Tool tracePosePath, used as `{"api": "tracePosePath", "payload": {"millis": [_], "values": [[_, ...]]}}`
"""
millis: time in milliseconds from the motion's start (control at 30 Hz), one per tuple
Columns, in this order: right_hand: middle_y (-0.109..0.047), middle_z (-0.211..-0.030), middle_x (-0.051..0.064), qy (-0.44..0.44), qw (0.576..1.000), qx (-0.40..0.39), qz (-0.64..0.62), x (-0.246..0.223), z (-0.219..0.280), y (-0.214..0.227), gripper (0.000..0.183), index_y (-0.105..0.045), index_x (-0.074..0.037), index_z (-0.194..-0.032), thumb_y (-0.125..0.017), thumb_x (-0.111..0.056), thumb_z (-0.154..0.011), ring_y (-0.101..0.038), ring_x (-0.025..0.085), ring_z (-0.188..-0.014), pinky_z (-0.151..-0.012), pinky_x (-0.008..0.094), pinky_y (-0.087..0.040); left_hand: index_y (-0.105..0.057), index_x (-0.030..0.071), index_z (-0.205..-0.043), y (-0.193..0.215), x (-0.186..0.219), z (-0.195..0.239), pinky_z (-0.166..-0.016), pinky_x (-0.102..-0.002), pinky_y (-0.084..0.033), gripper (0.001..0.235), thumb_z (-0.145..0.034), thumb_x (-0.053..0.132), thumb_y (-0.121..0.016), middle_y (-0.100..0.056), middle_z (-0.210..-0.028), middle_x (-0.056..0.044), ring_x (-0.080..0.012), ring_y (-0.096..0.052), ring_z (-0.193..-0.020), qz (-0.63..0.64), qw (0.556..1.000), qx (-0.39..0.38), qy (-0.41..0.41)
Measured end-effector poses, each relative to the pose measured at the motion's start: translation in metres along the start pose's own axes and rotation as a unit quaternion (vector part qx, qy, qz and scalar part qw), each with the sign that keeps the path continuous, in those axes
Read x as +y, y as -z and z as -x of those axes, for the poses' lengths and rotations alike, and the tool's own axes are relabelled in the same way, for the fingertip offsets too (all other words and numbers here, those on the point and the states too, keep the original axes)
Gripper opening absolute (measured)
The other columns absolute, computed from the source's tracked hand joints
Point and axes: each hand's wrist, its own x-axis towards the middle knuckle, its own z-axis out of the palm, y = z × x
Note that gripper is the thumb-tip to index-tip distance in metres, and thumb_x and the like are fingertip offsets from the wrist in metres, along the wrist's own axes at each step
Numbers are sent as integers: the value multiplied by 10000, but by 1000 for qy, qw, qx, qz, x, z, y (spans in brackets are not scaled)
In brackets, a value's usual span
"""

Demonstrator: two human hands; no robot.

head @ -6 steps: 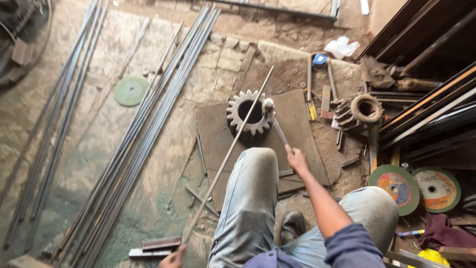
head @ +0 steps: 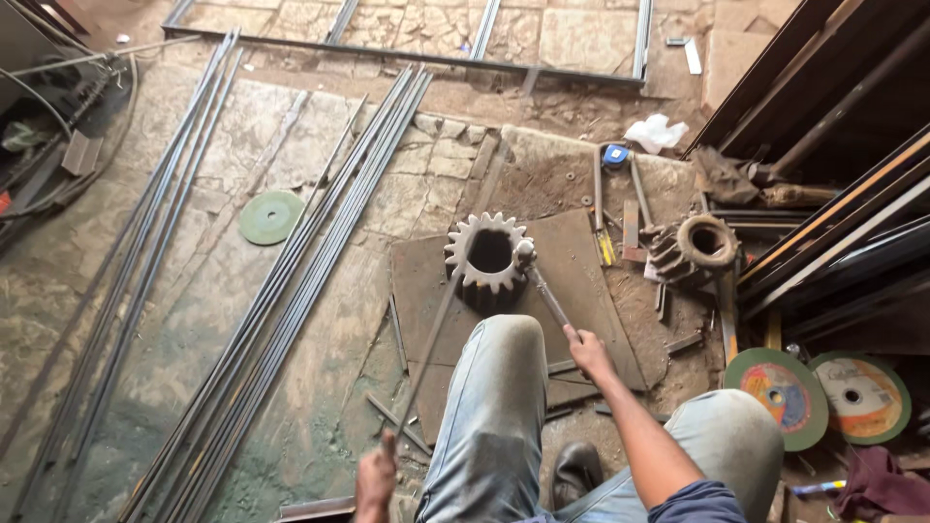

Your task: The person strikes a long thin metal rod against a large metal gear with a hammer while holding the rod against the gear with their other hand.

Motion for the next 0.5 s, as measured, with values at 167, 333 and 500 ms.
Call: {"api": "tracePosePath", "payload": {"millis": [167, 333, 500], "values": [[-645, -600, 120, 2, 1000, 12, 10, -8, 3, 4, 617, -673, -56, -902, -492, -641, -977, -642, 232, -479, -486, 413, -500, -498, 162, -672, 94, 123, -1, -448, -325, -227, 640, -988, 704, -373, -369, -576, 53, -82, -322, -489, 276, 949, -70, -133], [-658, -612, 118, -3, 1000, 16, -1, -14, 12, 1, 616, -689, -69, -919, -491, -651, -966, -662, 238, -502, -504, 404, -517, -486, 144, -720, 222, 292, 12, -542, -351, -311, 593, -1027, 645, -408, -419, -640, 26, -109, -402, -566, 337, 874, 12, -350], [-679, -639, 123, 10, 1000, 19, 16, -15, 19, 5, 609, -693, -85, -959, -468, -651, -970, -684, 260, -536, -542, 418, -514, -475, 126, -767, 269, 384, 27, -636, -378, -396, 548, -1066, 585, -443, -468, -705, -1, -136, -482, -643, 378, 790, 101, -472]]}}
